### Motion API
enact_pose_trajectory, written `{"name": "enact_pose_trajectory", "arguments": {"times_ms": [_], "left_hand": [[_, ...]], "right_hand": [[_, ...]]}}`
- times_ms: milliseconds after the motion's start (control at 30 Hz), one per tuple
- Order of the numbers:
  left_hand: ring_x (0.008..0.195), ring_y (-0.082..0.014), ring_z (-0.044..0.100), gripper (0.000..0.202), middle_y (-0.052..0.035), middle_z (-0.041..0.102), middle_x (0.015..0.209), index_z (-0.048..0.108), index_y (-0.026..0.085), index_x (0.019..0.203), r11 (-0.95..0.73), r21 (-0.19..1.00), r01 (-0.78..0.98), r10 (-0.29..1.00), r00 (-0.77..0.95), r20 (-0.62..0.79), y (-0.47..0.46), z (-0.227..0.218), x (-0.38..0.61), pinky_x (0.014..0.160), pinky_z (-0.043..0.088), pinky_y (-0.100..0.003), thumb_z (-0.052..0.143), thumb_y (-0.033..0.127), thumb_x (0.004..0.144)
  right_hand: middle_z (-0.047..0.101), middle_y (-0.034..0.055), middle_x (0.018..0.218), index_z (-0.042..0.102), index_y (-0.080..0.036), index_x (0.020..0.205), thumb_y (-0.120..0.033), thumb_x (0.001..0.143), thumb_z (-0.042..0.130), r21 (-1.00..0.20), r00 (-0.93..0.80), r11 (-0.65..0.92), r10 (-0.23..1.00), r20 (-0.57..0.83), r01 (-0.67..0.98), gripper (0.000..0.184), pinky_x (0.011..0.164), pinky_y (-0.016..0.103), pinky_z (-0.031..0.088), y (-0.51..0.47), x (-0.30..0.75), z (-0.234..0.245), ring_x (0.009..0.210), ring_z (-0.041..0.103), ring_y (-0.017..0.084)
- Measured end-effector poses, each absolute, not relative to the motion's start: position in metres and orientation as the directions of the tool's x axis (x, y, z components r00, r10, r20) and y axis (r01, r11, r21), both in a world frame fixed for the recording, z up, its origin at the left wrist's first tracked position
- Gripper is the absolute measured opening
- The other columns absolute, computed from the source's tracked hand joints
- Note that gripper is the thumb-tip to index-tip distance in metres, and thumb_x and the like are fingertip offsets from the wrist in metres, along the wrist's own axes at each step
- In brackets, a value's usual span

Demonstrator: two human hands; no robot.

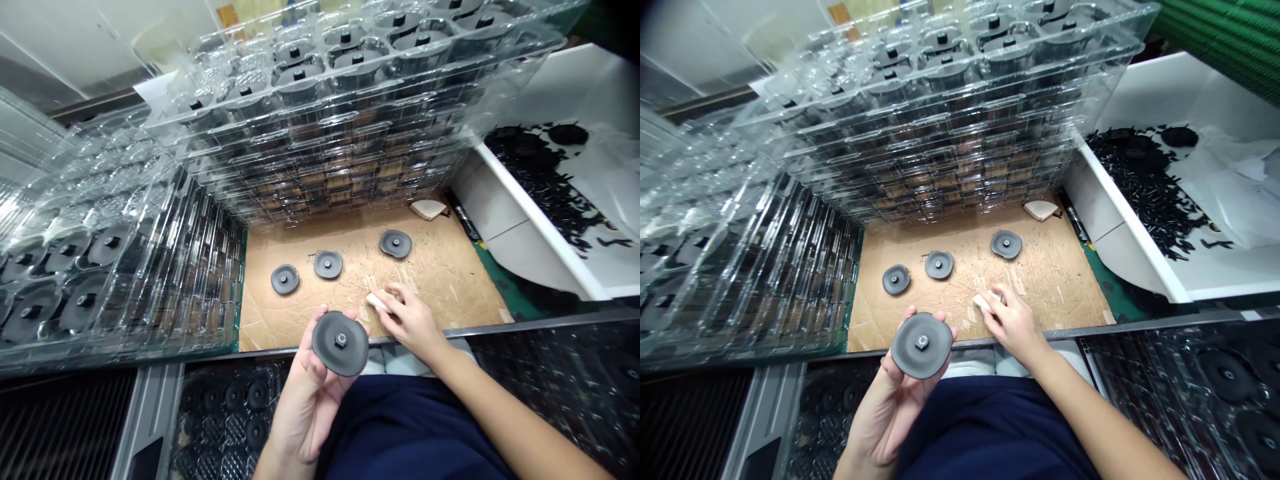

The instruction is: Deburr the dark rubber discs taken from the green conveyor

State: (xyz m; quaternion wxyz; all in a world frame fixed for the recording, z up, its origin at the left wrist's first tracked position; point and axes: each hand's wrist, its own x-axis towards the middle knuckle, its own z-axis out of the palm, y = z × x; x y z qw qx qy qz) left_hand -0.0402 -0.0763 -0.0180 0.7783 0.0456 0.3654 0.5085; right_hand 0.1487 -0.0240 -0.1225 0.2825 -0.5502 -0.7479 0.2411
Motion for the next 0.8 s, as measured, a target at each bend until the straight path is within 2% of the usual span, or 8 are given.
{"name": "enact_pose_trajectory", "arguments": {"times_ms": [200,300,367,467,567,633,700,800], "left_hand": [[0.114,-0.0266,0.059,0.061,-0.0092,0.062,0.126,0.057,0.027,0.123,0.424,0.48,-0.768,0.831,0.119,-0.543,-0.078,-0.021,-0.037,0.104,0.041,-0.041,0.076,0.036,0.065],[0.113,-0.0276,0.059,0.06,-0.0097,0.063,0.125,0.058,0.026,0.121,0.394,0.508,-0.766,0.837,0.07,-0.543,-0.078,-0.021,-0.032,0.102,0.043,-0.041,0.077,0.035,0.065],[0.111,-0.0271,0.06,0.057,-0.009,0.065,0.121,0.06,0.025,0.12,0.384,0.54,-0.749,0.84,0.04,-0.542,-0.076,-0.022,-0.028,0.099,0.046,-0.039,0.076,0.033,0.066],[0.109,-0.0253,0.061,0.047,-0.0085,0.067,0.116,0.062,0.024,0.117,0.413,0.549,-0.726,0.828,0.048,-0.559,-0.073,-0.023,-0.023,0.094,0.049,-0.035,0.073,0.028,0.071],[0.102,-0.0201,0.064,0.043,-0.0046,0.07,0.111,0.065,0.026,0.109,0.41,0.572,-0.71,0.819,0.01,-0.574,-0.071,-0.021,-0.019,0.09,0.05,-0.028,0.076,0.021,0.068],[0.09,-0.016,0.067,0.036,-0.0016,0.073,0.097,0.069,0.024,0.1,0.387,0.594,-0.705,0.835,-0.004,-0.55,-0.07,-0.017,-0.017,0.088,0.051,-0.025,0.078,0.021,0.065],[0.085,-0.0145,0.067,0.032,-0.0001,0.073,0.086,0.071,0.023,0.093,0.38,0.589,-0.714,0.853,0.024,-0.521,-0.071,-0.014,-0.017,0.088,0.051,-0.024,0.08,0.023,0.062],[0.094,-0.0182,0.067,0.049,-0.0001,0.073,0.098,0.07,0.027,0.1,0.359,0.583,-0.729,0.857,0.011,-0.515,-0.071,-0.013,-0.021,0.089,0.051,-0.025,0.085,0.021,0.054]], "right_hand": [[0.069,0.0089,0.094,0.064,-0.017,0.107,-0.025,0.09,0.047,-0.756,-0.193,0.251,0.967,0.166,0.605,0.025,0.074,0.036,0.054,0.008,0.149,-0.105,0.083,0.064,0.021],[0.069,0.0077,0.097,0.063,-0.017,0.105,-0.024,0.09,0.048,-0.802,-0.189,0.243,0.968,0.165,0.546,0.022,0.06,0.029,0.053,0.004,0.138,-0.061,0.07,0.063,0.016],[0.068,0.0051,0.102,0.06,-0.02,0.11,-0.025,0.092,0.047,-0.828,-0.225,0.284,0.954,0.196,0.483,0.023,0.065,0.026,0.053,-0.008,0.127,-0.025,0.077,0.063,0.014],[0.067,0.0055,0.092,0.061,-0.016,0.106,-0.016,0.091,0.046,-0.859,-0.407,0.417,0.869,0.282,0.296,0.022,0.073,0.025,0.051,-0.027,0.113,0.016,0.082,0.062,0.014],[0.066,0.0028,0.082,0.065,-0.016,0.095,-0.009,0.088,0.046,-0.891,-0.579,0.361,0.802,0.146,0.274,0.021,0.067,0.022,0.05,-0.03,0.106,0.03,0.074,0.061,0.012],[0.066,0.004,0.084,0.065,-0.015,0.095,-0.009,0.089,0.046,-0.869,-0.528,0.383,0.831,0.176,0.313,0.021,0.07,0.024,0.05,-0.028,0.103,0.028,0.076,0.061,0.013],[0.066,0.0078,0.087,0.063,-0.01,0.104,-0.01,0.09,0.044,-0.828,-0.383,0.472,0.856,0.347,0.304,0.024,0.074,0.028,0.051,-0.028,0.101,0.025,0.08,0.061,0.015],[0.066,0.0067,0.086,0.062,-0.011,0.105,-0.008,0.088,0.046,-0.87,-0.411,0.451,0.844,0.344,0.198,0.024,0.072,0.025,0.051,-0.031,0.103,0.025,0.078,0.061,0.013]]}}
